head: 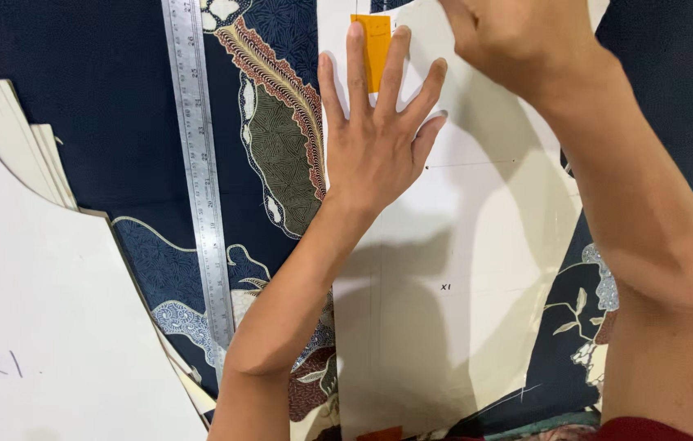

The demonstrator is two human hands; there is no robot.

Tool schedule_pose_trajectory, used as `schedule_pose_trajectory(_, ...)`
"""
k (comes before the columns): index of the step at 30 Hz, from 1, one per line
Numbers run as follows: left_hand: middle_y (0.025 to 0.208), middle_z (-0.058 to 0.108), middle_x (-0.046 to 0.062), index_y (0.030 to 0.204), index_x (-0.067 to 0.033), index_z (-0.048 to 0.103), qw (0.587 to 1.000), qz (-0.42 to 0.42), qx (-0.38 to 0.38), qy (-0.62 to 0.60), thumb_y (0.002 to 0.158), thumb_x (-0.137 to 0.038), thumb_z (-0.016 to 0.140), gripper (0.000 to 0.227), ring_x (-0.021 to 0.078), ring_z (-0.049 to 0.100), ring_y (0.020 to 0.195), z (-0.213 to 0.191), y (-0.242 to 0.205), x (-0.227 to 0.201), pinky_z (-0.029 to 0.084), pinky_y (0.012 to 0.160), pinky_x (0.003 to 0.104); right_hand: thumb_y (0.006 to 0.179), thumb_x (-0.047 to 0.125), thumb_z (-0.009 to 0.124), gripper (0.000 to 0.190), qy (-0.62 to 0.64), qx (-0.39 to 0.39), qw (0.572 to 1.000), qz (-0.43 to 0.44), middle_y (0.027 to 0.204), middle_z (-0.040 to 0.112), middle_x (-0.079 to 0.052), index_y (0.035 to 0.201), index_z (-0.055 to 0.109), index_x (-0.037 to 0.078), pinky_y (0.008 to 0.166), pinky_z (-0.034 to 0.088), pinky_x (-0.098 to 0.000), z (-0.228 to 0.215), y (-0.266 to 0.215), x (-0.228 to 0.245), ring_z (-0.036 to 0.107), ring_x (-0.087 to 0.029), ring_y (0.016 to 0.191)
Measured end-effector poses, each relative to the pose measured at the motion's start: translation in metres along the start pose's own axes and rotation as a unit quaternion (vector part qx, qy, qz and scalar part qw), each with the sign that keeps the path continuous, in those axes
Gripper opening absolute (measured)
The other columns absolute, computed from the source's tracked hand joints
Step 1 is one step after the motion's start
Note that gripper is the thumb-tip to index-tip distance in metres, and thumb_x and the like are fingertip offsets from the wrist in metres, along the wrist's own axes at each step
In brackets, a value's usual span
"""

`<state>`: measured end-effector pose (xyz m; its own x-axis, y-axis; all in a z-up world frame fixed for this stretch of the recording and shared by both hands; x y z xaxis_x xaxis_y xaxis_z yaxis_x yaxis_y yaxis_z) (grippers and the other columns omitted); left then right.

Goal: The person places a paper pattern on patterned fabric, uses a ruler and chalk to mark lines, then traces the pattern outline with chalk. The person also uses tape to secure the pattern and adjusts its position on the fabric.

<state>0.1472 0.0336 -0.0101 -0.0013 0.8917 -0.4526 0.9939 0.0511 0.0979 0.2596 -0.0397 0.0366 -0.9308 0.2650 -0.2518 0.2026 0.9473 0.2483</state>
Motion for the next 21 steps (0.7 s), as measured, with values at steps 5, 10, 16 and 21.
schedule_pose_trajectory(5, 0.171, 0.026, 0.015, 0.160, -0.0290, 0.050, 1.000, 0.007, -0.001, 0.009, 0.113, -0.050, 0.061, 0.052, 0.0507, 0.011, 0.158, 0.001, -0.001, -0.001, 0.011, 0.127, 0.074, 0.101, 0.000, 0.069, 0.010, 0.141, -0.052, 0.988, 0.039, 0.089, 0.066, -0.004, 0.109, 0.074, 0.004, 0.069, 0.048, -0.0286, -0.020, 0.009, 0.005, 0.062, -0.018, 0.072)
schedule_pose_trajectory(10, 0.171, 0.025, 0.016, 0.159, -0.0297, 0.050, 1.000, 0.005, 0.000, 0.001, 0.113, -0.051, 0.059, 0.051, 0.0509, 0.011, 0.157, 0.001, 0.000, 0.000, 0.009, 0.127, 0.074, 0.102, 0.002, 0.073, 0.008, 0.171, -0.037, 0.981, 0.086, 0.088, 0.067, -0.006, 0.109, 0.073, 0.003, 0.070, 0.049, -0.0309, -0.028, 0.007, -0.001, 0.063, -0.020, 0.072)
schedule_pose_trajectory(16, 0.171, 0.026, 0.015, 0.159, -0.0297, 0.051, 1.000, 0.007, 0.002, 0.012, 0.114, -0.051, 0.058, 0.050, 0.0512, 0.011, 0.157, 0.002, 0.000, -0.002, 0.008, 0.127, 0.074, 0.096, -0.002, 0.070, 0.022, 0.208, -0.042, 0.975, 0.066, 0.098, 0.070, -0.003, 0.116, 0.072, 0.008, 0.072, 0.052, -0.0278, -0.010, 0.004, 0.003, 0.067, -0.019, 0.081)
schedule_pose_trajectory(21, 0.170, 0.027, 0.016, 0.155, -0.0288, 0.053, 1.000, 0.004, 0.016, 0.016, 0.114, -0.052, 0.058, 0.048, 0.0517, 0.012, 0.157, 0.004, 0.000, -0.001, 0.008, 0.126, 0.074, 0.095, 0.002, 0.074, 0.026, 0.122, -0.084, 0.989, 0.027, 0.097, 0.070, 0.002, 0.119, 0.073, 0.012, 0.070, 0.051, -0.0246, 0.005, 0.009, 0.012, 0.067, -0.013, 0.078)
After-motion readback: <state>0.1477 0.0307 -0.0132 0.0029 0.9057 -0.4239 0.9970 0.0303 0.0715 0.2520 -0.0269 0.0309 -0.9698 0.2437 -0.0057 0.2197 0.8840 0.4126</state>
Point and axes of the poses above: each hand's wrist, its own y-axis towards the middle knuckle, its own z-axis out of the palm, x = y × z, the point moved 8 cm from there along y, towards the middle knuckle
